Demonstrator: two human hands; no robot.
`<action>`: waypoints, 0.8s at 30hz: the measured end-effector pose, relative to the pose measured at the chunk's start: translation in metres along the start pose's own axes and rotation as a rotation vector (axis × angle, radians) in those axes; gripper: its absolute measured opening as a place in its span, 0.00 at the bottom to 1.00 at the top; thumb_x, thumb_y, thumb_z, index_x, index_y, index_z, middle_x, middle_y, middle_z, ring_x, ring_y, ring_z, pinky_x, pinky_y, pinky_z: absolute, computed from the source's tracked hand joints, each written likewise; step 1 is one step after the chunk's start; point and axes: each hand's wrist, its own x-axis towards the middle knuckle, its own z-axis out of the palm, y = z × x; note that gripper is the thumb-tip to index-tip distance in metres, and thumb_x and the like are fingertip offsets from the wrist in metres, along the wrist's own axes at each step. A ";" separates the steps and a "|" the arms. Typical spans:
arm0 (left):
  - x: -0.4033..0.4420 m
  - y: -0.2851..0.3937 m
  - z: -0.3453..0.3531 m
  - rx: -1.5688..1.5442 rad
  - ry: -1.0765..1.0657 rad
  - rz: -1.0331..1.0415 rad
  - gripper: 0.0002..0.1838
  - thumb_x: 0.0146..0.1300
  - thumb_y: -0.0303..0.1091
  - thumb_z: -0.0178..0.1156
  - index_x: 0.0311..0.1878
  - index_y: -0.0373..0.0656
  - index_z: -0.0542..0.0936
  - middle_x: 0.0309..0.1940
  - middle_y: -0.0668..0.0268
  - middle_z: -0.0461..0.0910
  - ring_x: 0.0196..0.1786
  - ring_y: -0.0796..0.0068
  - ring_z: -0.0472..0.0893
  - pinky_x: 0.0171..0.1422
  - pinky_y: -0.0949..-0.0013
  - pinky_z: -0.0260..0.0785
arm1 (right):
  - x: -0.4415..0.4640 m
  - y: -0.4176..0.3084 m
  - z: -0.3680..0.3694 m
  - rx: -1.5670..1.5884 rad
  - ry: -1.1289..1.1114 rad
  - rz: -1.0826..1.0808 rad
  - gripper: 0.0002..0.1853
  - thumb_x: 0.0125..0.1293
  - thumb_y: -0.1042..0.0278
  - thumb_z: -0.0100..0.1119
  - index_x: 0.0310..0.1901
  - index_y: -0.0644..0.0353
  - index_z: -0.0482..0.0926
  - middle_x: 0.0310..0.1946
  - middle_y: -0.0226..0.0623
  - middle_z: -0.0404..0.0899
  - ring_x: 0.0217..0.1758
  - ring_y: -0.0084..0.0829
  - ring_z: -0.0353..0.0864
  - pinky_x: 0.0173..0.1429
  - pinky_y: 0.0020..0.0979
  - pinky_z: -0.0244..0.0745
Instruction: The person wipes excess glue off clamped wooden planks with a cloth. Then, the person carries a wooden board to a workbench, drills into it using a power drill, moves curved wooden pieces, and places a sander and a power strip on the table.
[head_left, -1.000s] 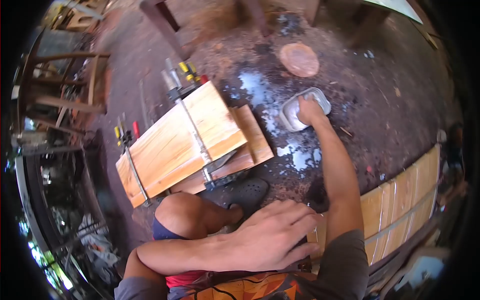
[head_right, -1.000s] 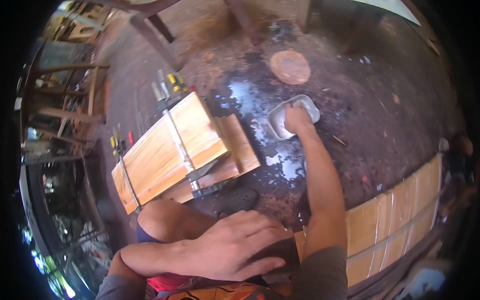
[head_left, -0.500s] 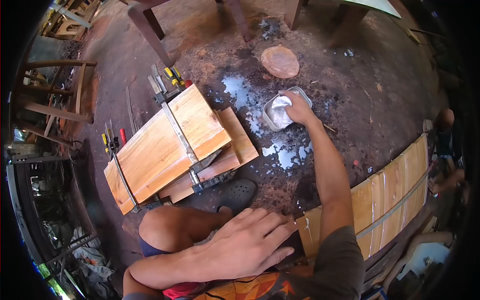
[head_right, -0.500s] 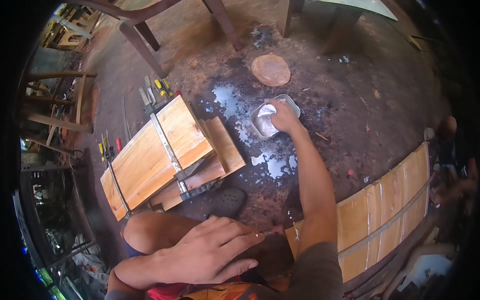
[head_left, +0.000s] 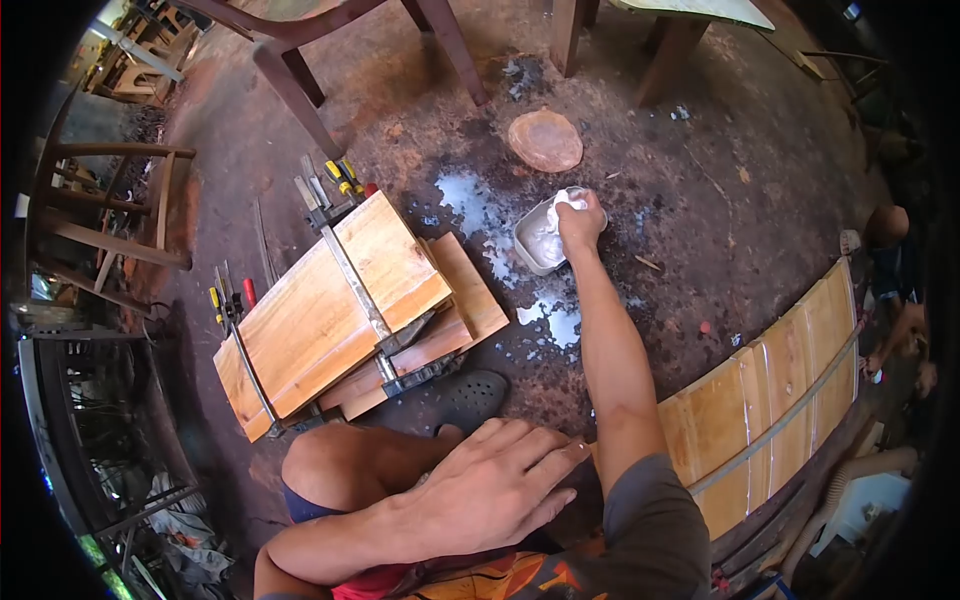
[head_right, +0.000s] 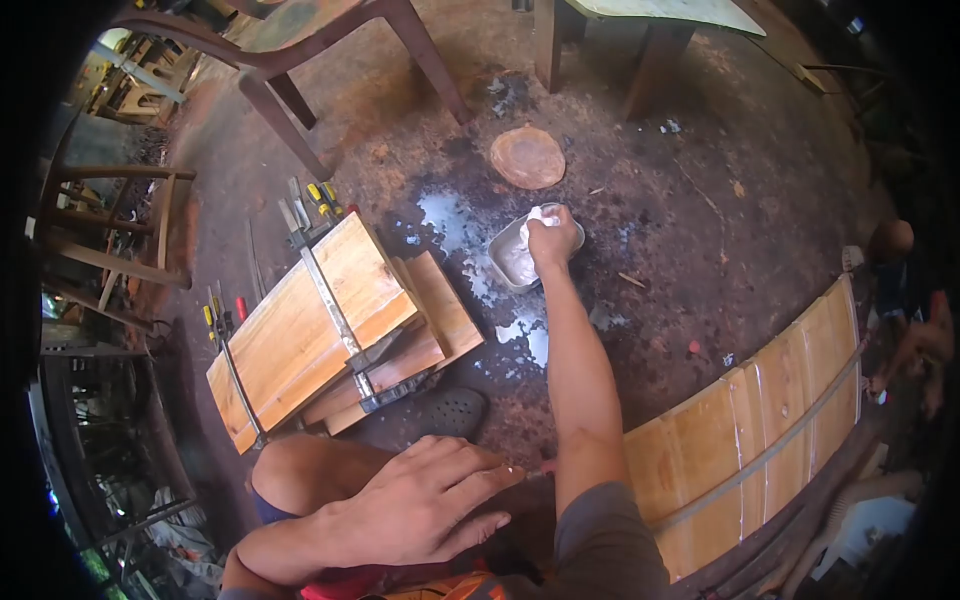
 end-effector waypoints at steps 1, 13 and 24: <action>-0.001 0.000 0.000 0.013 -0.003 -0.010 0.21 0.65 0.39 0.65 0.58 0.40 0.78 0.49 0.59 0.80 0.48 0.60 0.80 0.52 0.60 0.71 | 0.002 0.002 0.006 0.032 0.071 -0.134 0.13 0.49 0.75 0.68 0.40 0.61 0.84 0.30 0.36 0.83 0.33 0.31 0.82 0.41 0.33 0.77; -0.009 0.014 0.008 0.038 0.072 0.029 0.20 0.67 0.41 0.63 0.57 0.42 0.78 0.45 0.61 0.80 0.46 0.60 0.79 0.51 0.61 0.71 | -0.028 -0.048 -0.002 -0.599 -0.033 -0.038 0.23 0.54 0.54 0.66 0.45 0.64 0.87 0.43 0.62 0.84 0.52 0.58 0.84 0.60 0.48 0.76; -0.001 0.029 0.019 0.161 -0.030 0.048 0.19 0.65 0.41 0.66 0.53 0.39 0.78 0.44 0.54 0.81 0.47 0.53 0.81 0.51 0.57 0.73 | -0.043 -0.036 -0.048 0.423 -0.240 0.093 0.23 0.57 0.81 0.69 0.55 0.61 0.77 0.48 0.42 0.78 0.45 0.38 0.84 0.35 0.42 0.88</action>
